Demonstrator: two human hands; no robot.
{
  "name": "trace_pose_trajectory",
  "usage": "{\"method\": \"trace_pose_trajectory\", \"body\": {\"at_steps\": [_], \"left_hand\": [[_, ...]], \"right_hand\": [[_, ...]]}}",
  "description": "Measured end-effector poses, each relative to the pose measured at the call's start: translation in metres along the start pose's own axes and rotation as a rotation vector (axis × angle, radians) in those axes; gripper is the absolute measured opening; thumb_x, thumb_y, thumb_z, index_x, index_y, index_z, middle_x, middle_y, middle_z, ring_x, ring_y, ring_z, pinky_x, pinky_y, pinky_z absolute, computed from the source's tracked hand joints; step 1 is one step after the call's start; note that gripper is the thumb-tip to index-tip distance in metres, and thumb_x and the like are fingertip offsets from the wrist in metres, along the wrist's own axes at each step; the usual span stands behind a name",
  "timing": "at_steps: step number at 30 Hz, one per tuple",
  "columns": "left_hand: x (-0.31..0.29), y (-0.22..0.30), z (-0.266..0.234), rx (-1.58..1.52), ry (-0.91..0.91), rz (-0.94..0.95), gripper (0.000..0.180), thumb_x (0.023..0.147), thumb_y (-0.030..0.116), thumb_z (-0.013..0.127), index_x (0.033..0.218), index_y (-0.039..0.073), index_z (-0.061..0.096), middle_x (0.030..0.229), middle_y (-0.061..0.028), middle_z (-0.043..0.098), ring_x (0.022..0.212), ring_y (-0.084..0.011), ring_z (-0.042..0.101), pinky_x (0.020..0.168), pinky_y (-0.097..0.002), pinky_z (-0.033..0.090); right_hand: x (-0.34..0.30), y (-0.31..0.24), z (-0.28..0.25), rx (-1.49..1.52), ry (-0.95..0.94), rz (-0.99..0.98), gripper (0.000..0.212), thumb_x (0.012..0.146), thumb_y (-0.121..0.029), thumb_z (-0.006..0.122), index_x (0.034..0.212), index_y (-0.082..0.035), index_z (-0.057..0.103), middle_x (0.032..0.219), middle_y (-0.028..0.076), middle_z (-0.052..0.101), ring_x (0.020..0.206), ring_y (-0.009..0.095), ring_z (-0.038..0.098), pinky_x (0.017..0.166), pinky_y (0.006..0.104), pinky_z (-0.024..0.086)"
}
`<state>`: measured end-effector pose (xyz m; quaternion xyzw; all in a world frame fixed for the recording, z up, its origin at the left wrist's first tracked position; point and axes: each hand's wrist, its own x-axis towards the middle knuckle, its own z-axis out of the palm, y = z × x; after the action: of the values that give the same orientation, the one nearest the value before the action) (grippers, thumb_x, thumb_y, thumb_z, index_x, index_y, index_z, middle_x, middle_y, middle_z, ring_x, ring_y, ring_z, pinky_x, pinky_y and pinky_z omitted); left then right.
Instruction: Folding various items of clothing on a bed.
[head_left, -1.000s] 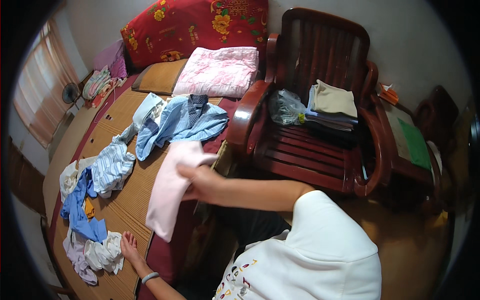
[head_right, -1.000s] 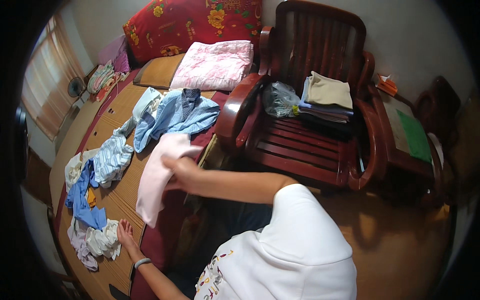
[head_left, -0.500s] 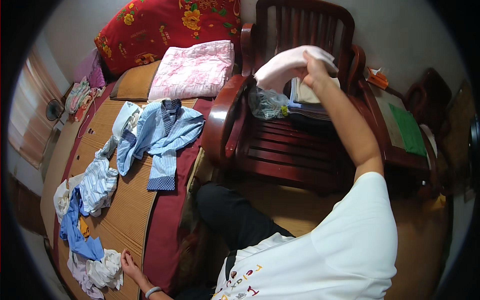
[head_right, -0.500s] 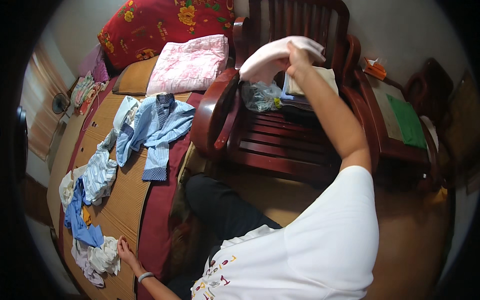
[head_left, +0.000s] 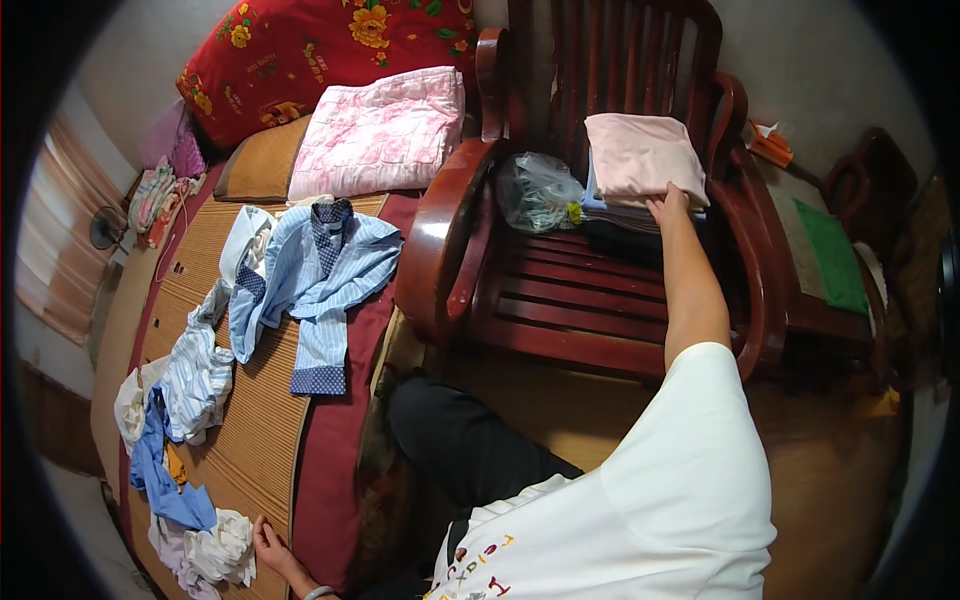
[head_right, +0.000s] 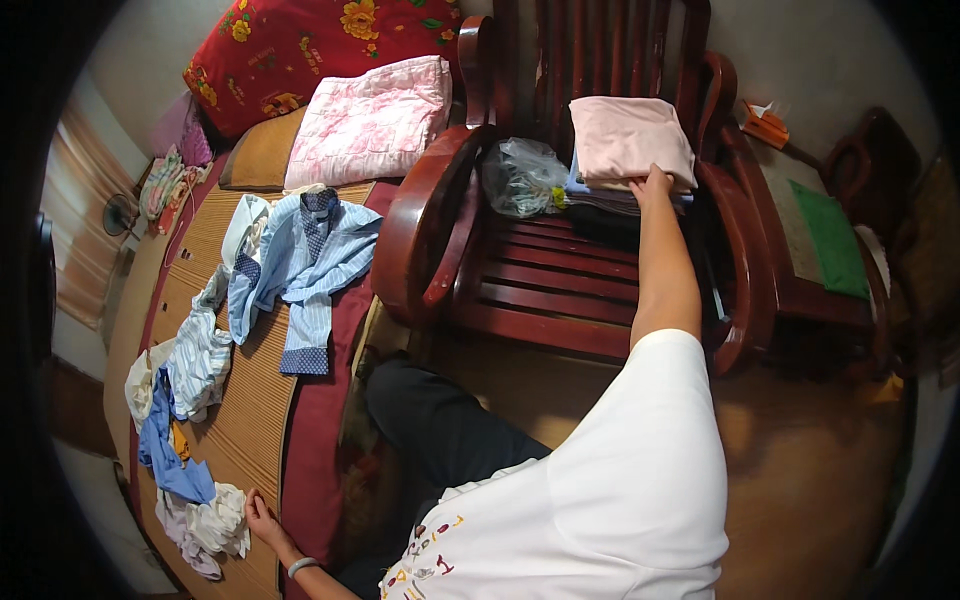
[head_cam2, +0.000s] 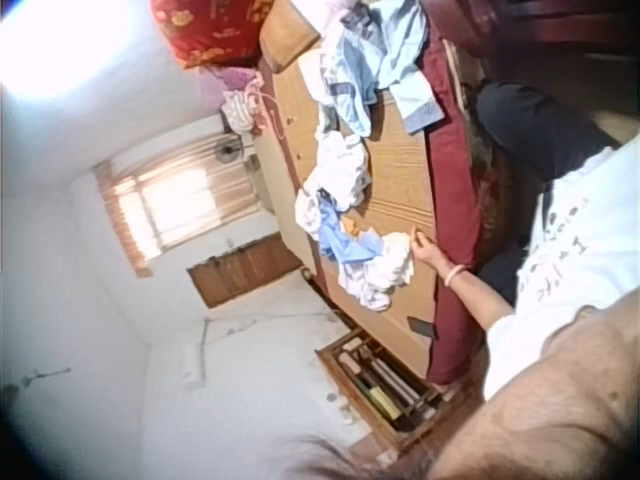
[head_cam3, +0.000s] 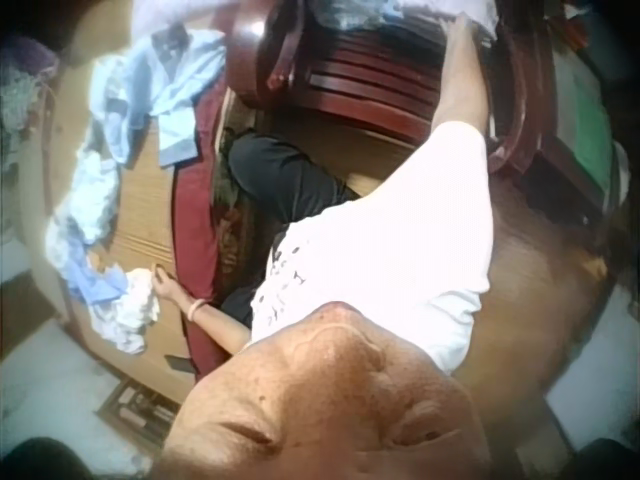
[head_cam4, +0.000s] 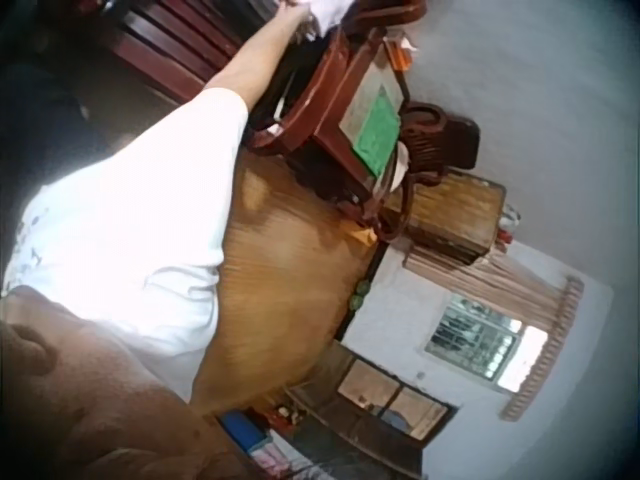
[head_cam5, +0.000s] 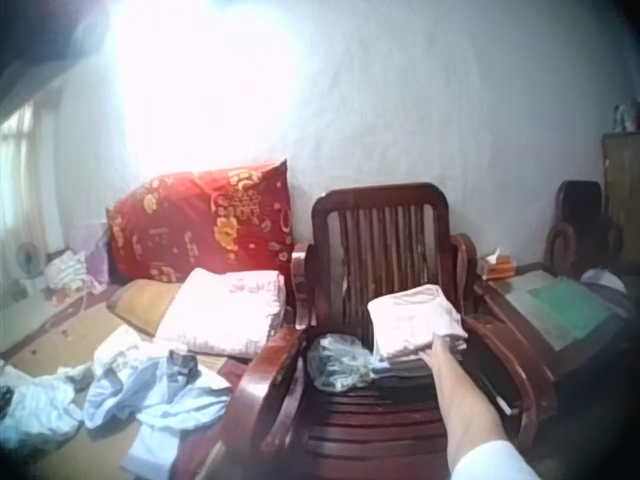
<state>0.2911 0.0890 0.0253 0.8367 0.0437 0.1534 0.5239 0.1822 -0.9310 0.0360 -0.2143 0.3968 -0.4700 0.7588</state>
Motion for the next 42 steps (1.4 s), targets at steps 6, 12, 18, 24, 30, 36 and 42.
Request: {"method": "trace_pose_trajectory", "body": {"at_steps": [6,12,18,24,30,36,42], "left_hand": [[-0.009,0.023,-0.003,0.010,0.048,-0.038,0.025,0.101,0.011,0.051,0.118,-0.004,0.062,0.116,-0.0085,0.063,0.109,-0.0175,0.057,0.097,-0.0299,0.043],[0.002,0.019,-0.001,0.006,-0.007,-0.059,0.025,0.099,0.009,0.052,0.118,-0.005,0.061,0.112,-0.0089,0.063,0.105,-0.0172,0.057,0.095,-0.0291,0.044],[0.013,0.012,-0.005,-0.153,-0.128,-0.104,0.022,0.099,0.011,0.054,0.115,-0.002,0.064,0.109,-0.0065,0.064,0.103,-0.0146,0.057,0.092,-0.0267,0.044],[0.004,0.021,-0.007,-0.147,-0.144,-0.127,0.023,0.097,0.014,0.059,0.114,-0.001,0.064,0.108,-0.0054,0.064,0.101,-0.0131,0.057,0.089,-0.0255,0.045],[0.006,0.053,0.013,-0.102,-0.158,-0.015,0.022,0.093,0.013,0.063,0.110,0.001,0.066,0.089,0.0007,0.062,0.074,-0.0060,0.052,0.062,-0.0210,0.042],[0.004,0.047,-0.013,-0.161,-0.144,-0.163,0.021,0.092,0.012,0.063,0.110,0.000,0.067,0.087,0.0011,0.061,0.076,-0.0061,0.053,0.064,-0.0212,0.043],[0.007,0.046,0.004,-0.040,-0.117,-0.045,0.022,0.090,0.014,0.064,0.108,0.001,0.068,0.092,-0.0041,0.064,0.084,-0.0128,0.059,0.073,-0.0258,0.048]], "right_hand": [[-0.018,0.028,0.019,-0.156,0.172,-0.243,0.034,0.092,-0.021,0.057,0.120,-0.009,0.043,0.107,0.016,0.058,0.086,0.033,0.066,0.065,0.0441,0.057],[-0.032,0.067,0.040,-0.294,0.019,0.075,0.026,0.097,-0.026,0.046,0.112,-0.006,0.056,0.090,0.011,0.069,0.073,0.022,0.068,0.053,0.0328,0.053],[-0.119,0.106,0.120,-0.391,-0.301,0.238,0.018,0.094,-0.020,0.055,0.104,-0.005,0.057,0.098,0.013,0.070,0.077,0.020,0.067,0.056,0.0304,0.054],[-0.277,0.192,0.219,-0.699,-0.941,0.154,0.025,0.093,-0.020,0.060,0.113,-0.004,0.060,0.097,0.010,0.070,0.079,0.018,0.068,0.065,0.0281,0.054],[-0.445,0.238,0.245,-1.022,-1.720,-0.332,0.021,0.097,-0.018,0.058,0.107,-0.001,0.064,0.086,0.005,0.067,0.079,0.012,0.064,0.072,0.0266,0.053],[-0.573,0.278,0.227,-1.066,-2.193,-0.861,0.021,0.090,-0.020,0.061,0.103,-0.004,0.067,0.089,0.016,0.069,0.080,0.031,0.067,0.070,0.0386,0.052],[-0.578,0.349,0.213,-1.191,-2.283,-0.788,0.024,0.090,-0.025,0.058,0.099,-0.005,0.068,0.090,0.017,0.068,0.085,0.036,0.065,0.074,0.0448,0.051]]}}
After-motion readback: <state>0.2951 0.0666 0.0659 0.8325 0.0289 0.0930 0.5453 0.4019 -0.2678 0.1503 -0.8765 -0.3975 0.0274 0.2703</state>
